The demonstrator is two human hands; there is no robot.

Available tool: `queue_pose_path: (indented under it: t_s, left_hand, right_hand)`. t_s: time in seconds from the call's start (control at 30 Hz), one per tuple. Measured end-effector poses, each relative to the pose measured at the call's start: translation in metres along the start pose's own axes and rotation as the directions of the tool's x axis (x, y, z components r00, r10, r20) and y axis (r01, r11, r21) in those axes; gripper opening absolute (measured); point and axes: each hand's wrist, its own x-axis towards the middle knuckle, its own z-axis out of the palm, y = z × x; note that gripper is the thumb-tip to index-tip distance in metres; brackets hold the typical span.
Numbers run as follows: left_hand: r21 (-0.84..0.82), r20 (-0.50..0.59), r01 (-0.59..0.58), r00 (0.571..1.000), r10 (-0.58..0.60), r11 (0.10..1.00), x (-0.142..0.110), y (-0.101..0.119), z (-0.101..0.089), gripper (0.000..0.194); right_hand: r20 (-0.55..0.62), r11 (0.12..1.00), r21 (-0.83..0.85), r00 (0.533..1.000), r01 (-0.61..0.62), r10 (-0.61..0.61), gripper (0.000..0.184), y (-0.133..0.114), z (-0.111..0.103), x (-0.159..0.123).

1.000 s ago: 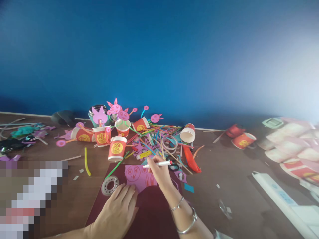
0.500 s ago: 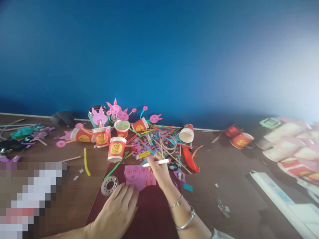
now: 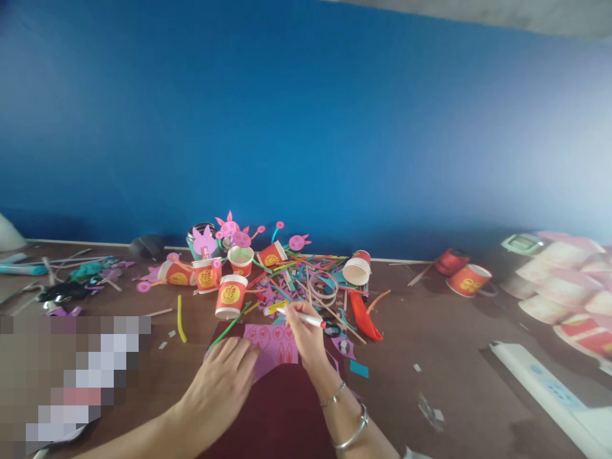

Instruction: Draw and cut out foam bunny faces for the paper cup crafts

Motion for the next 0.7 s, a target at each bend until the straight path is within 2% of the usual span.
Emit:
queue_pose_path:
  t_s: [0.13,0.23,0.27,0.37,0.43,0.53,0.6,0.67,0.7]
  left_hand:
    - [-0.136,-0.048,0.221,0.972,-0.229,0.966,0.006,-0.033,-0.019,0.019]
    - [-0.223,-0.086,0.207,0.969,-0.231,0.953,0.012,-0.041,-0.021,0.018]
    - [-0.254,-0.093,0.179,0.974,-0.209,0.95,0.016,-0.038,-0.019,0.017]
    - [-0.318,-0.074,0.018,0.996,-0.044,0.948,0.036,-0.017,-0.013,0.016]
    - [-0.297,-0.062,-0.068,0.997,0.052,0.953,0.052,0.001,-0.009,0.02]
    - [-0.21,-0.017,-0.118,0.993,0.117,0.971,0.071,0.026,0.0,0.025]
    - [-0.178,0.026,-0.111,0.993,0.117,0.978,0.074,0.04,0.006,0.023]
    - [-0.236,0.021,-0.15,0.987,0.159,0.96,0.073,0.051,0.012,0.017]
    - [-0.258,0.014,-0.174,0.983,0.184,0.95,0.072,0.053,0.013,0.024]
  right_hand:
    - [-0.242,0.994,0.065,0.968,0.086,-0.067,0.036,-0.01,-0.006,0.004]
    - [-0.403,0.979,0.123,0.91,0.161,-0.098,0.037,-0.021,-0.022,0.016]
    - [-0.456,0.972,0.145,0.885,0.182,-0.098,0.038,-0.024,-0.029,0.022]
    - [-0.555,0.956,0.206,0.829,0.21,-0.063,0.037,-0.025,-0.051,0.036]
    - [-0.58,0.953,0.209,0.812,0.22,-0.06,0.038,-0.023,-0.062,0.042]
    - [-0.585,0.953,0.207,0.809,0.221,-0.06,0.039,-0.018,-0.068,0.045]
    - [-0.576,0.954,0.208,0.815,0.217,-0.059,0.039,-0.015,-0.066,0.044]
    - [-0.561,0.954,0.214,0.826,0.209,-0.055,0.039,-0.013,-0.062,0.043]
    - [-0.553,0.954,0.218,0.831,0.204,-0.052,0.038,-0.013,-0.06,0.042]
